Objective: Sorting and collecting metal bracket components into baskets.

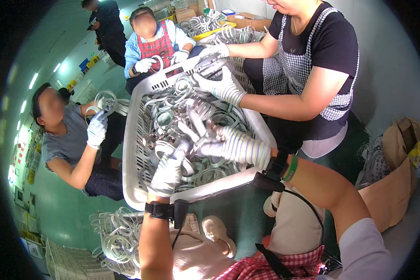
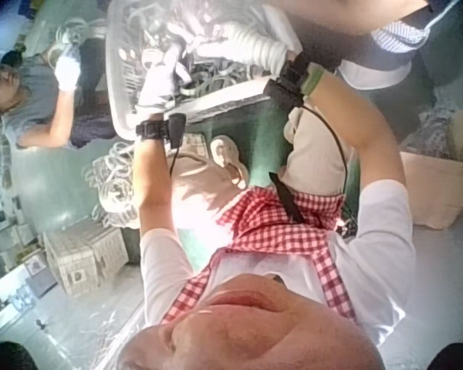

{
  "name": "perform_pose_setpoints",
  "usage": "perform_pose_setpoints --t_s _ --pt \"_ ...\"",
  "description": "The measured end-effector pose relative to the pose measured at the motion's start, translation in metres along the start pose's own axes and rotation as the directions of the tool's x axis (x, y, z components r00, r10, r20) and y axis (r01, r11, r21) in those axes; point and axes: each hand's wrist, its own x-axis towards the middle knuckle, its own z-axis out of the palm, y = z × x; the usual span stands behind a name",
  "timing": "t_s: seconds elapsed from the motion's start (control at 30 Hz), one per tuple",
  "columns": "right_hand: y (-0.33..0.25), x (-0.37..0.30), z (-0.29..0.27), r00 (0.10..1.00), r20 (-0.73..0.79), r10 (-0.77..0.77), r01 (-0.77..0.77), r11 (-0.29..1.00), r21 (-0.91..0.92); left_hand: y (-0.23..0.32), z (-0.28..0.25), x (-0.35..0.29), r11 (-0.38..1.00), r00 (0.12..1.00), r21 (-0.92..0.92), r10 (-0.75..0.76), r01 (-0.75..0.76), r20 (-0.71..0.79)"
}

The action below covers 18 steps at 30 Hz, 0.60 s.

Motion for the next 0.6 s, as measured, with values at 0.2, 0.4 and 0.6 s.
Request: perform_pose_setpoints --t_s 0.2,0.4,0.6 --pt "0.004 -0.001 0.007 0.934 0.284 -0.217 0.297 0.914 -0.278 0.003 0.023 0.001 0.784 0.939 -0.613 0.274 -0.094 0.206" --pt "0.014 0.015 -0.019 0.947 -0.081 -0.311 0.318 0.944 0.092 0.04 0.025 0.015 0.515 0.977 -0.834 0.043 -0.2 -0.208" --pt "0.058 0.049 -0.002 0.987 0.138 -0.083 0.135 0.892 -0.431 -0.012 -0.024 0.011 0.626 0.955 -0.752 -0.042 -0.205 -0.295"
